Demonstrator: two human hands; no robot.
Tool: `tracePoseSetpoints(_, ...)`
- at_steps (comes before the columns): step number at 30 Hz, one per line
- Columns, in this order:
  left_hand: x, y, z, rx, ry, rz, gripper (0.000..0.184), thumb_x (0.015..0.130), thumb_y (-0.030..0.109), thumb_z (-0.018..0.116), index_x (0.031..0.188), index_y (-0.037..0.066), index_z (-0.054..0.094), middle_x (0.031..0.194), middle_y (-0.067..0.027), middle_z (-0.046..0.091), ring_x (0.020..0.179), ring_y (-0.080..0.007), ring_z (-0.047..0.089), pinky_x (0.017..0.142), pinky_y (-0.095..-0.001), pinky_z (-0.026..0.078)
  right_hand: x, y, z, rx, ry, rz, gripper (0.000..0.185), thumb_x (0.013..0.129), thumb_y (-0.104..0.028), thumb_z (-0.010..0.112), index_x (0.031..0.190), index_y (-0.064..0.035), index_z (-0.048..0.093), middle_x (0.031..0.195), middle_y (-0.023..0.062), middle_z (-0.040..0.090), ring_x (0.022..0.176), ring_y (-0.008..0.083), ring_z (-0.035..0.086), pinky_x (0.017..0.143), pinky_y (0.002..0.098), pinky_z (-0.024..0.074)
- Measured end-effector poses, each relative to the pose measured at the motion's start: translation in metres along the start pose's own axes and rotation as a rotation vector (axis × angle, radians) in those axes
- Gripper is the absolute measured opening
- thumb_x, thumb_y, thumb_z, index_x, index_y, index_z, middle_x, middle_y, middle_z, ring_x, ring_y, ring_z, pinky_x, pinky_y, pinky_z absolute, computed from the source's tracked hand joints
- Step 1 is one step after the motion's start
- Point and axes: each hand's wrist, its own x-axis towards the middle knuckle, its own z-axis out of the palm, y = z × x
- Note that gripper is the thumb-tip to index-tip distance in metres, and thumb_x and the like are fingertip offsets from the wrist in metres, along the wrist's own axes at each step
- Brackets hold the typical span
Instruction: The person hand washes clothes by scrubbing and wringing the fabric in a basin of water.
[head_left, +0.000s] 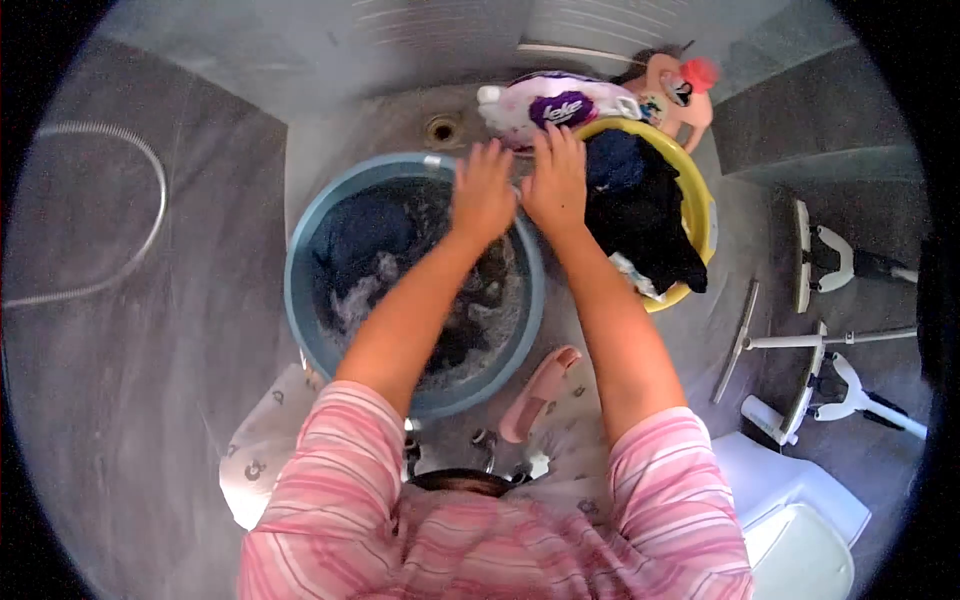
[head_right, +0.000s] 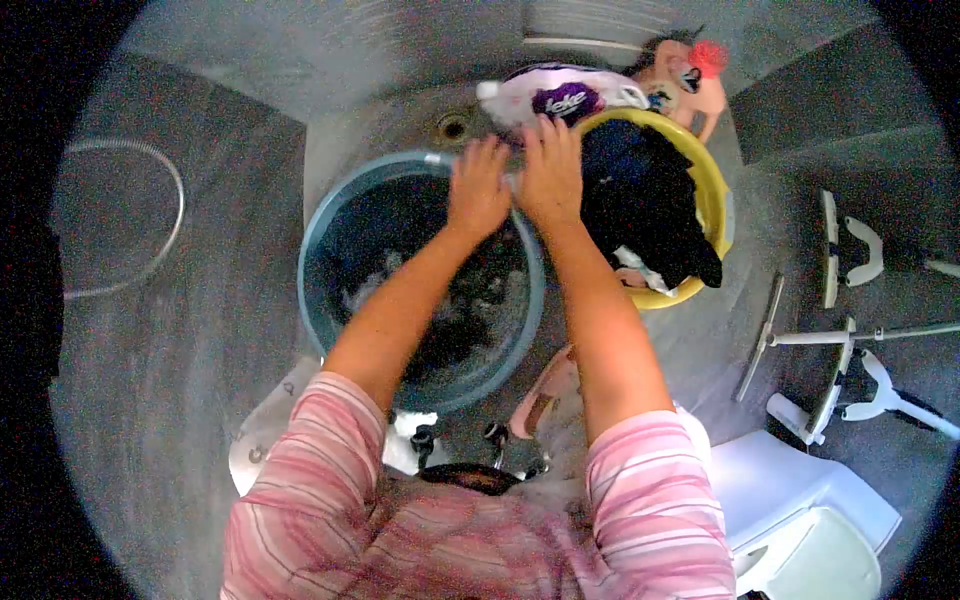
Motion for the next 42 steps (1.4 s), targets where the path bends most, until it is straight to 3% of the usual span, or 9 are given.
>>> tracePoseSetpoints(4, -0.060, -0.074, -0.052, 0.314, -0.132, -0.190, 0.070, 0.073, 0.035, 0.066, 0.130, 0.007, 0.037, 0.136, -0.0127, 0.035, 0.126, -0.0332, 0.031, 0.101, -0.0514, 0.025, -0.017, -0.055, 0.052, 0.337, -0.286, 0.026, 0.055, 0.068, -0.011, 0.061, 0.120, -0.0027, 0.046, 0.127, 0.0188, 0.042, 0.120, 0.0393, 0.035, 0.104, 0.0443, 0.0262)
tracePoseSetpoints(7, -0.118, -0.124, -0.041, 0.393, -0.223, -0.279, 0.072, 0.067, 0.037, 0.070, 0.127, 0.011, 0.041, 0.135, -0.0118, 0.035, 0.126, -0.0312, 0.030, 0.099, -0.0544, 0.026, -0.045, -0.084, 0.057, 0.036, -0.454, -0.019, 0.063, 0.071, -0.023, 0.065, 0.128, -0.0089, 0.042, 0.136, 0.0174, 0.034, 0.127, 0.0391, 0.026, 0.106, 0.0477, 0.0221)
tracePoseSetpoints(12, -0.150, -0.146, -0.035, 0.297, -0.395, -0.222, 0.057, 0.069, 0.023, 0.069, 0.121, 0.013, 0.046, 0.130, -0.0086, 0.043, 0.119, -0.0325, 0.040, 0.094, -0.0479, 0.037, -0.100, -0.094, 0.082, -0.192, -0.767, -0.129, 0.074, 0.072, -0.038, 0.068, 0.134, -0.0144, 0.035, 0.145, 0.0149, 0.018, 0.135, 0.0367, 0.010, 0.107, 0.0529, 0.0121)
tracePoseSetpoints(16, -0.169, -0.163, -0.058, -0.023, -0.103, -0.418, 0.034, 0.074, 0.016, 0.062, 0.105, 0.007, 0.054, 0.110, -0.0147, 0.058, 0.100, -0.0338, 0.055, 0.083, -0.0415, 0.045, -0.131, -0.108, 0.065, -0.230, -0.929, -0.062, 0.070, 0.076, -0.040, 0.063, 0.134, -0.0115, 0.036, 0.145, 0.0147, 0.019, 0.134, 0.0365, 0.012, 0.108, 0.0503, 0.0127)
tracePoseSetpoints(21, -0.188, -0.199, -0.067, -0.249, -0.043, -0.735, 0.036, 0.078, 0.019, 0.060, 0.111, 0.006, 0.054, 0.105, -0.0197, 0.059, 0.097, -0.0369, 0.057, 0.080, -0.0416, 0.045, -0.184, -0.137, 0.078, 0.187, -0.771, -0.134, 0.067, 0.074, -0.037, 0.064, 0.128, -0.0052, 0.039, 0.129, 0.0165, 0.039, 0.120, 0.0356, 0.035, 0.100, 0.0491, 0.0295)
tracePoseSetpoints(30, -0.214, -0.208, -0.035, -0.732, 0.295, -1.086, 0.042, 0.075, 0.014, 0.066, 0.115, 0.005, 0.056, 0.107, -0.0172, 0.061, 0.099, -0.0249, 0.058, 0.084, -0.0312, 0.043, -0.209, -0.157, 0.111, 0.238, -0.910, 0.486, 0.043, 0.075, -0.010, 0.055, 0.117, -0.0061, 0.046, 0.103, 0.0182, 0.059, 0.093, 0.0364, 0.058, 0.082, 0.0424, 0.0458)
tracePoseSetpoints(34, -0.219, -0.187, -0.046, -0.792, 0.315, -1.060, 0.043, 0.075, 0.011, 0.066, 0.116, 0.003, 0.054, 0.109, -0.0152, 0.061, 0.100, -0.0227, 0.058, 0.085, -0.0294, 0.043, -0.214, -0.122, 0.130, 0.408, -0.989, 0.660, 0.025, 0.074, -0.014, 0.055, 0.095, -0.0023, 0.059, 0.078, 0.0156, 0.063, 0.074, 0.0317, 0.059, 0.073, 0.0384, 0.0446)
tracePoseSetpoints(36, -0.221, -0.174, -0.053, -0.635, 0.178, -1.030, 0.044, 0.077, 0.010, 0.064, 0.117, 0.000, 0.051, 0.110, -0.0172, 0.059, 0.101, -0.0267, 0.057, 0.088, -0.0305, 0.042, -0.233, -0.095, 0.145, 0.546, -1.073, 0.391, 0.029, 0.075, -0.021, 0.050, 0.093, -0.0035, 0.063, 0.099, 0.0158, 0.063, 0.090, 0.0364, 0.059, 0.080, 0.0438, 0.0460)
tracePoseSetpoints(42, -0.261, -0.106, -0.049, -0.080, 0.169, -0.581, 0.053, 0.076, 0.011, 0.060, 0.122, -0.003, 0.040, 0.128, -0.0255, 0.036, 0.120, -0.0405, 0.033, 0.101, -0.0469, 0.027, -0.214, -0.122, 0.072, 0.315, -1.342, 0.337, 0.039, 0.075, -0.026, 0.044, 0.105, -0.0075, 0.061, 0.109, 0.0201, 0.058, 0.100, 0.0368, 0.056, 0.086, 0.0419, 0.0440)
